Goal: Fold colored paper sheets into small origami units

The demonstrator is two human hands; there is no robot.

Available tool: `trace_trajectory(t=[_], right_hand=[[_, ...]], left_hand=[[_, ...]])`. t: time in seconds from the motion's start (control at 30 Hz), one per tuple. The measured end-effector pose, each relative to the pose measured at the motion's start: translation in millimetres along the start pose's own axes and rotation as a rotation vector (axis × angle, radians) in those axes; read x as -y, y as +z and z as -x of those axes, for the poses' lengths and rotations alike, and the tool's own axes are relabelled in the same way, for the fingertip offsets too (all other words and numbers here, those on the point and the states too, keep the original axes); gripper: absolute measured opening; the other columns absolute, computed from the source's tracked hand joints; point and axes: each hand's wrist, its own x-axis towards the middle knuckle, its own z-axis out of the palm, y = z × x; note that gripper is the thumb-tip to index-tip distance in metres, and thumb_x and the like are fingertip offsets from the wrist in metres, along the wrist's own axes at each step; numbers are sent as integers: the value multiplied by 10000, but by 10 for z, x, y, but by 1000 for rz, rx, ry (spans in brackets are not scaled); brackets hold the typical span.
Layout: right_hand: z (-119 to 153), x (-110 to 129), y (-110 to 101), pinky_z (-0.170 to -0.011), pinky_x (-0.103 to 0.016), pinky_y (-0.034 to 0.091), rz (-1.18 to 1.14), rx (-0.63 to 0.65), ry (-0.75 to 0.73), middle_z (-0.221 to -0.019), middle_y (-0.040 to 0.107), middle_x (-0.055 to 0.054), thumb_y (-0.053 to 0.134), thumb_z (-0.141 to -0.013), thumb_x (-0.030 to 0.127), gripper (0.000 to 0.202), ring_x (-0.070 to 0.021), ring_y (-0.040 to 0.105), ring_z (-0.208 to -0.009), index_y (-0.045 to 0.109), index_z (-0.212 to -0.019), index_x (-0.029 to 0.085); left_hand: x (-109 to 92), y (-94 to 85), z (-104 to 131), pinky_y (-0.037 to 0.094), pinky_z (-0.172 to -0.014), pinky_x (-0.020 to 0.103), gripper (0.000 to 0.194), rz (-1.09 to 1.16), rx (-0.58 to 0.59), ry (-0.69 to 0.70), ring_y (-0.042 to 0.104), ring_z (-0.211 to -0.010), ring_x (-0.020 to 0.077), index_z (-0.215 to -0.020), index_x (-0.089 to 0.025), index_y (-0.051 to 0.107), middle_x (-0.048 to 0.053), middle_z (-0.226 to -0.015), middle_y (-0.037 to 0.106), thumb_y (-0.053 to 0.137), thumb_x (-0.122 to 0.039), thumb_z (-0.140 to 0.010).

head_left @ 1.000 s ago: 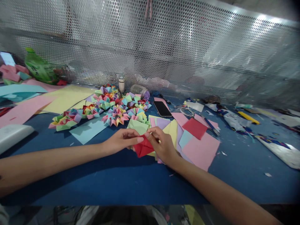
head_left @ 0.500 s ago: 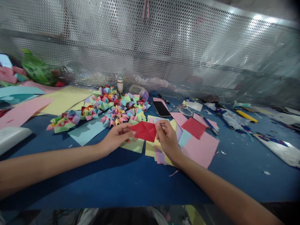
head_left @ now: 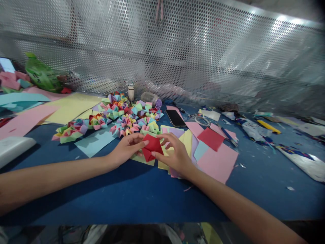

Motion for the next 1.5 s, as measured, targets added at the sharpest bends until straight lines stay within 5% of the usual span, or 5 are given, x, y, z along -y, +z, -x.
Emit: trace_trajectory(t=[0.57, 0.73, 0.93, 1.27, 1.5], right_hand=[[10, -55, 24, -701, -259, 518, -171, -285, 88, -862, 602, -5, 540, -831, 192, 232, -130, 629, -778, 501, -1053, 247], [20, -52, 42, -687, -249, 514, -294, -216, 104, -890, 571, -2, 536, -849, 229, 221, -121, 626, -786, 493, -1063, 260], [17, -30, 29, -716, -288, 536, -299, -181, 143, -996, 598, -29, 720, -695, 259, 469, -141, 630, -798, 468, -1091, 251], [-71, -153, 21, -749, -308, 547, -468, -198, 308, -768, 678, -20, 687, -710, 305, 233, -164, 668, -794, 592, -901, 211], [16, -26, 40, -733, -282, 535, -433, 32, 206, -809, 697, -17, 657, -762, 256, 274, -155, 675, -797, 591, -1025, 222]], left_hand=[[-48, 47, 31, 430, -472, 132, 313, 119, 4, -31, 548, -495, 61, -805, -186, 445, -62, -595, 613, 718, -228, -659], [-28, 36, 44, 435, -515, 155, 314, 115, 122, -28, 594, -546, 87, -879, -183, 465, -35, -619, 645, 708, -222, -684], [-4, 21, 21, 443, -518, 168, 331, 144, 29, 13, 612, -561, 101, -917, -189, 471, -24, -676, 661, 707, -264, -698], [3, 24, 37, 451, -548, 198, 321, 63, 110, -33, 617, -609, 125, -941, -195, 485, -22, -698, 644, 689, -249, -698], [30, -23, 18, 453, -650, 224, 297, 52, 174, -22, 633, -757, 146, -962, -177, 530, 28, -862, 671, 661, -177, -696]])
